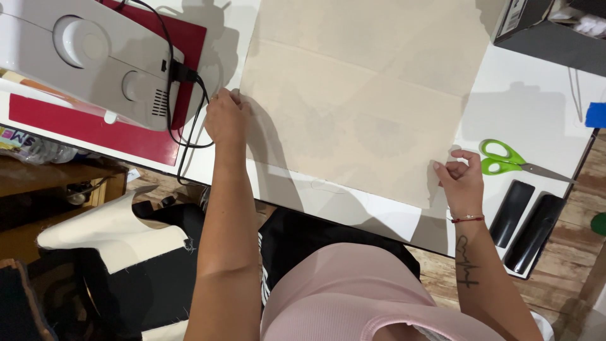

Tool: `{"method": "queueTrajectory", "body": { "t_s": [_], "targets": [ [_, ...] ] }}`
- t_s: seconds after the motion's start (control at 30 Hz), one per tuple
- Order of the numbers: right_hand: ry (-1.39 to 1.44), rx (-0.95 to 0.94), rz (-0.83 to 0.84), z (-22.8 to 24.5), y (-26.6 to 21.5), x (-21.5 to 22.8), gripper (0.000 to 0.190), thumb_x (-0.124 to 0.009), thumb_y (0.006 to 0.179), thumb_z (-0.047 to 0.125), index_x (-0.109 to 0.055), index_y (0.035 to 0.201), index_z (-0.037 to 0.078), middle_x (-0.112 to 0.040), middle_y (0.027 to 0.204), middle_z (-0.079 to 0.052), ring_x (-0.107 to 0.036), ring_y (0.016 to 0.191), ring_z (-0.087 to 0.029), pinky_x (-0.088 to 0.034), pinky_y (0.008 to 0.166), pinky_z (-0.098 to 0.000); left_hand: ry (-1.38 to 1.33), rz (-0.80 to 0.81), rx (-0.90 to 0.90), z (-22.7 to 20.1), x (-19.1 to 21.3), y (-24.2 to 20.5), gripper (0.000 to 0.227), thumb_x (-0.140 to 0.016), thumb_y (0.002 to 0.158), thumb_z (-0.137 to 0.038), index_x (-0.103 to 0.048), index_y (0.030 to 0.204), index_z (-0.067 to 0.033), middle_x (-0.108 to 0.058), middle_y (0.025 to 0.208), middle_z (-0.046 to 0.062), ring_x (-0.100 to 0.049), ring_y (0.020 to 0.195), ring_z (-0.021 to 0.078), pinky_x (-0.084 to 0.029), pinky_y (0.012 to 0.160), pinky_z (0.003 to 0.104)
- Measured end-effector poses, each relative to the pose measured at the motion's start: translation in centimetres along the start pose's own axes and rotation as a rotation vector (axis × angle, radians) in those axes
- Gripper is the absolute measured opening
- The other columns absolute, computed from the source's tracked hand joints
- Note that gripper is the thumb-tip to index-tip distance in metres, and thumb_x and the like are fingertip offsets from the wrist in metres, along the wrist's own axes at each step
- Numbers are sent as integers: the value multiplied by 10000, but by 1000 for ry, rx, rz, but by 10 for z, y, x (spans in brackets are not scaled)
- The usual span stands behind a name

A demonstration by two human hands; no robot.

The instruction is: The person pins two pieces of light-colored fabric together on a white table. They align the edges, smooth the fabric, and insert multiple pins along the seams to hold the layers in place. The person also handles a separate piece of fabric with a floral pattern, placing it on the table.

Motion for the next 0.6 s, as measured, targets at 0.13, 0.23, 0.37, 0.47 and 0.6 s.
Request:
{"method": "queueTrajectory", "body": {
  "t_s": [0.13, 0.23, 0.37, 0.47, 0.6],
  "targets": [
    [-5, 2, 6, 0, 0, -1, 412, -740, 1000, 106, -462, 1303, 99, -616, 931, -109, -606, 849, -169, -575, 731, -289, -52, -3, 0, -7, 14, -8, 272, -786, 862, -236, -606, 1035, -128, -665, 1006, 110, -688, 1011, 335, -569, 881, 479],
    [-10, 1, -2, 1, -1, 0, 419, -748, 996, 109, -463, 1302, 102, -610, 928, -105, -607, 848, -170, -578, 737, -292, -60, -19, -1, -12, 23, -13, 248, -702, 924, -163, -536, 1104, -129, -687, 1009, 130, -691, 1018, 345, -561, 894, 476],
    [-42, -8, -23, -1, -3, 1, 441, -778, 980, 140, -466, 1291, 113, -624, 936, -103, -620, 851, -168, -584, 740, -285, -14, -61, -9, -13, 21, -12, 182, -630, 970, -132, -501, 1093, -166, -694, 963, 95, -704, 966, 299, -570, 844, 446],
    [-58, -5, -40, -5, -1, 1, 447, -788, 974, 145, -466, 1283, 111, -627, 942, -108, -629, 855, -172, -588, 744, -281, -6, -64, -16, -14, 21, -12, 180, -626, 977, -127, -491, 1088, -170, -698, 975, 102, -703, 974, 308, -567, 848, 455],
    [-61, 2, -45, -8, 0, 2, 454, -792, 970, 139, -463, 1279, 98, -628, 951, -123, -634, 862, -182, -592, 750, -283, -9, -60, -4, -16, 25, -15, 182, -632, 978, -123, -492, 1078, -181, -705, 1005, 102, -705, 980, 299, -564, 840, 457]
  ]
}}
Point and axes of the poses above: each hand's wrist, its own y-axis towards the middle knuckle, its own x-axis out of the back of the hand, z = x × y, the point moved 8 cm from there along y, towards the middle knuckle
